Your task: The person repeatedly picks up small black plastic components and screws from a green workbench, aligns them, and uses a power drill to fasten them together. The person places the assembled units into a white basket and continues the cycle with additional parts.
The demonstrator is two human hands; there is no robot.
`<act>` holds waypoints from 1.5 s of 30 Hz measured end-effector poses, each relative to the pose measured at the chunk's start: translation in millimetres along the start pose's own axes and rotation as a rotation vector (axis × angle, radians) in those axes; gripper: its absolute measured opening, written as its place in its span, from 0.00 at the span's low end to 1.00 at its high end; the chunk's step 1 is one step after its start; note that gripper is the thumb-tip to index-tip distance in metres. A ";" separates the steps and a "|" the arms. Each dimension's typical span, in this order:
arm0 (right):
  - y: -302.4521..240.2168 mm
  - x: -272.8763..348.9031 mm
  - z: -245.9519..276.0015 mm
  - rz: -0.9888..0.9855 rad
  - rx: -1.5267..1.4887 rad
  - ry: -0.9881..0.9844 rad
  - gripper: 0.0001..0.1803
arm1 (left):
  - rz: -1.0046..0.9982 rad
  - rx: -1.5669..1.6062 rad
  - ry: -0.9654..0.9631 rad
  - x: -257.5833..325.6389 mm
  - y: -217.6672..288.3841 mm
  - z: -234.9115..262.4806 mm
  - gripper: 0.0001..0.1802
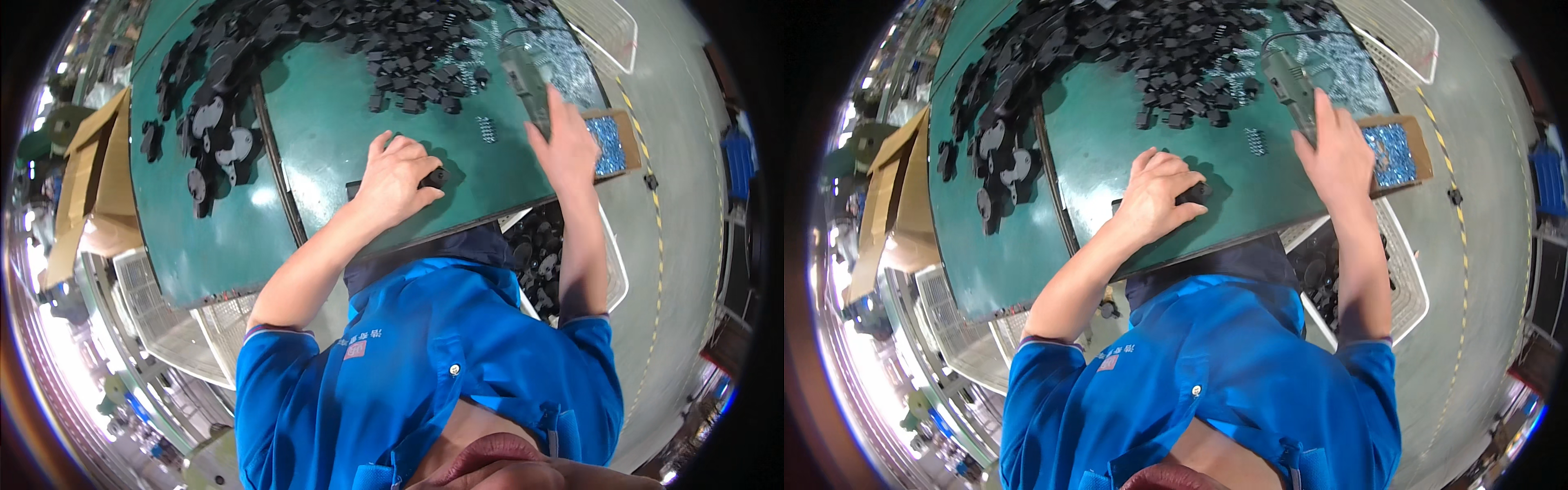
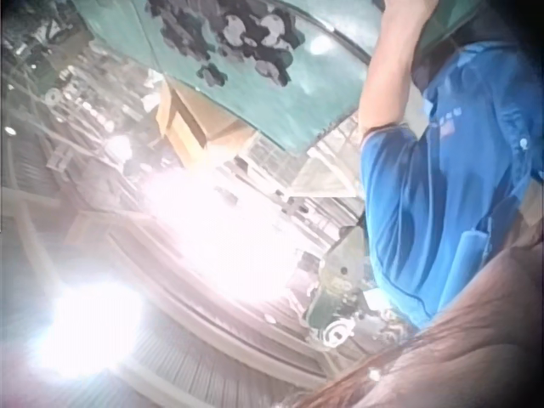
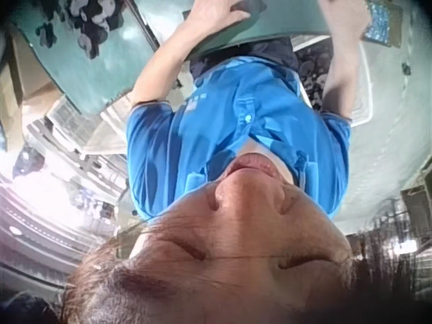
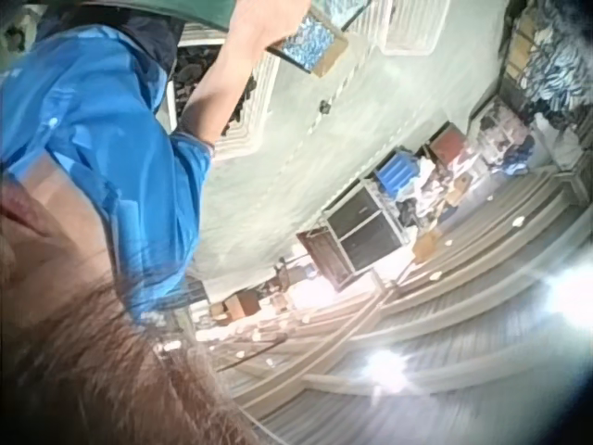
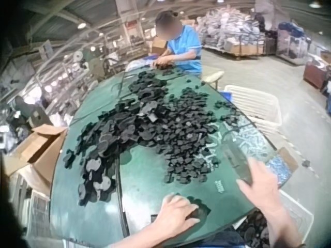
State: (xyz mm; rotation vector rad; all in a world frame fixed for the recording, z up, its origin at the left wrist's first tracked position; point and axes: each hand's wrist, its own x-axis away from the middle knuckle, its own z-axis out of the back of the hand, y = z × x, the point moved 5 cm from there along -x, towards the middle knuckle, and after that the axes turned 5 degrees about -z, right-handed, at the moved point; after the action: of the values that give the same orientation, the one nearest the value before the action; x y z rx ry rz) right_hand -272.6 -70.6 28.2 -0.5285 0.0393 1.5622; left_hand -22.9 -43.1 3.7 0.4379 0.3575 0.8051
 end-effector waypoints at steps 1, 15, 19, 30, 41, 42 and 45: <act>-11.8 0.1 19.3 0.035 -0.175 0.070 0.38 | 0.011 0.001 -0.003 -0.3 -1.3 -0.7 0.24; -97.2 19.6 16.9 0.284 -1.374 0.185 0.47 | -0.005 -0.035 0.052 3.7 -1.8 -5.6 0.22; -107.1 17.7 11.1 0.318 -1.331 0.237 0.45 | -0.021 -0.018 0.096 3.7 -2.2 -5.0 0.23; -112.2 17.1 7.0 0.350 -1.238 0.178 0.44 | -0.021 -0.014 0.093 3.9 -2.5 -3.5 0.21; -129.7 12.3 -2.8 0.322 -1.333 -0.082 0.33 | -0.014 -0.029 0.091 3.7 -4.9 -7.3 0.15; -130.3 11.8 -3.1 0.331 -1.316 -0.082 0.33 | -0.013 -0.036 0.106 3.8 -5.1 -7.3 0.15; -131.0 13.0 -5.3 0.291 -1.338 -0.093 0.33 | -0.015 -0.053 0.138 4.6 -5.3 -8.3 0.15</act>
State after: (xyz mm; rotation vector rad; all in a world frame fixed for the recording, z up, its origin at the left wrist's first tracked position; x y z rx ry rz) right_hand -145.8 -50.0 57.5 -1.5206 -1.1056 1.7374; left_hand -20.6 -40.9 -6.7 0.3307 0.4659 0.8309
